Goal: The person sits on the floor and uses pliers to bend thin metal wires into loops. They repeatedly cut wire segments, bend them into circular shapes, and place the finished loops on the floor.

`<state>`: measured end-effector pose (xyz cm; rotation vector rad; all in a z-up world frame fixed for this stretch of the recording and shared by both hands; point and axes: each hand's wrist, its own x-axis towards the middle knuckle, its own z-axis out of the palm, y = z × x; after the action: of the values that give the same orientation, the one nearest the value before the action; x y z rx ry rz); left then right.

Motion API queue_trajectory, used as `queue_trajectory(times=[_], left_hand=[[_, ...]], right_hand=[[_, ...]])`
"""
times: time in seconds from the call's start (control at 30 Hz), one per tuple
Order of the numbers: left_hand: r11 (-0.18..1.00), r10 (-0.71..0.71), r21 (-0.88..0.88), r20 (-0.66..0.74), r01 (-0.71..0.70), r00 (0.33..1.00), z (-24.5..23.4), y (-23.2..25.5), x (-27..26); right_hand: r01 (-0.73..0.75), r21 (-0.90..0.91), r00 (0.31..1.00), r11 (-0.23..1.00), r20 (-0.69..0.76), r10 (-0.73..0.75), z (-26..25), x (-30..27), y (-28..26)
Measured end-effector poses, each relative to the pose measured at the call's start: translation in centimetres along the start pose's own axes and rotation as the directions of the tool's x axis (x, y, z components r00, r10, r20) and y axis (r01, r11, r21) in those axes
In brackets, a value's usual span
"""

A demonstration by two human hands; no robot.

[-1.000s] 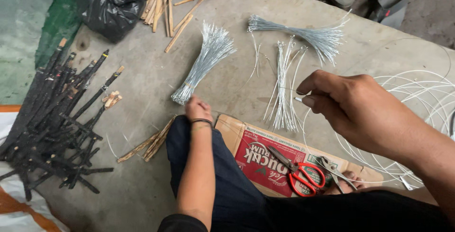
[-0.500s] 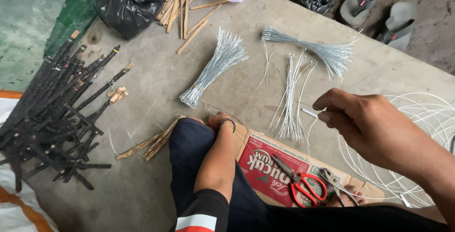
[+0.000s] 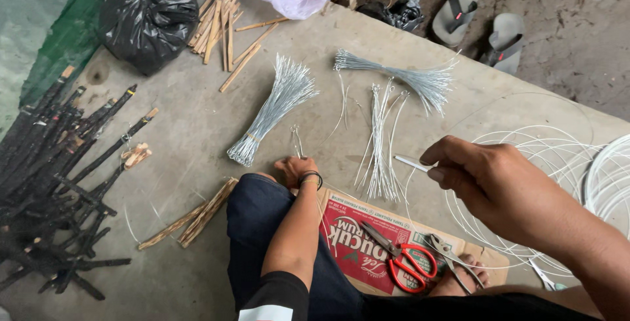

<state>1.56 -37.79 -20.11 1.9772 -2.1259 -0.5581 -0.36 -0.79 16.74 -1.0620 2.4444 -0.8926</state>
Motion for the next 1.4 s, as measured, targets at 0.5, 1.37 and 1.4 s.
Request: queue_trajectory(times=[0.5, 1.37, 1.4], left_hand=[[-0.016, 0.663, -0.989, 0.101, 0.149, 0.742, -7.5, 2.4, 0.1], [0.211, 0.976, -0.95, 0.192, 0.229, -0.102, -20.2, 5.3, -19.6], [0.235, 0.969, -0.949, 0.209, 0.211, -0.135, -20.6, 5.3, -20.2]], right_hand=[[0.053, 0.039, 0.999, 0.998, 0.0, -0.053, -0.4, -1.5, 0.8], [0.372, -0.027, 0.829, 0.928, -0.44, -0.345, -1.4, -2.0, -0.3], [0.37, -0.045, 0.816, 0.928, -0.461, -0.348, -1.3, -2.2, -0.4]])
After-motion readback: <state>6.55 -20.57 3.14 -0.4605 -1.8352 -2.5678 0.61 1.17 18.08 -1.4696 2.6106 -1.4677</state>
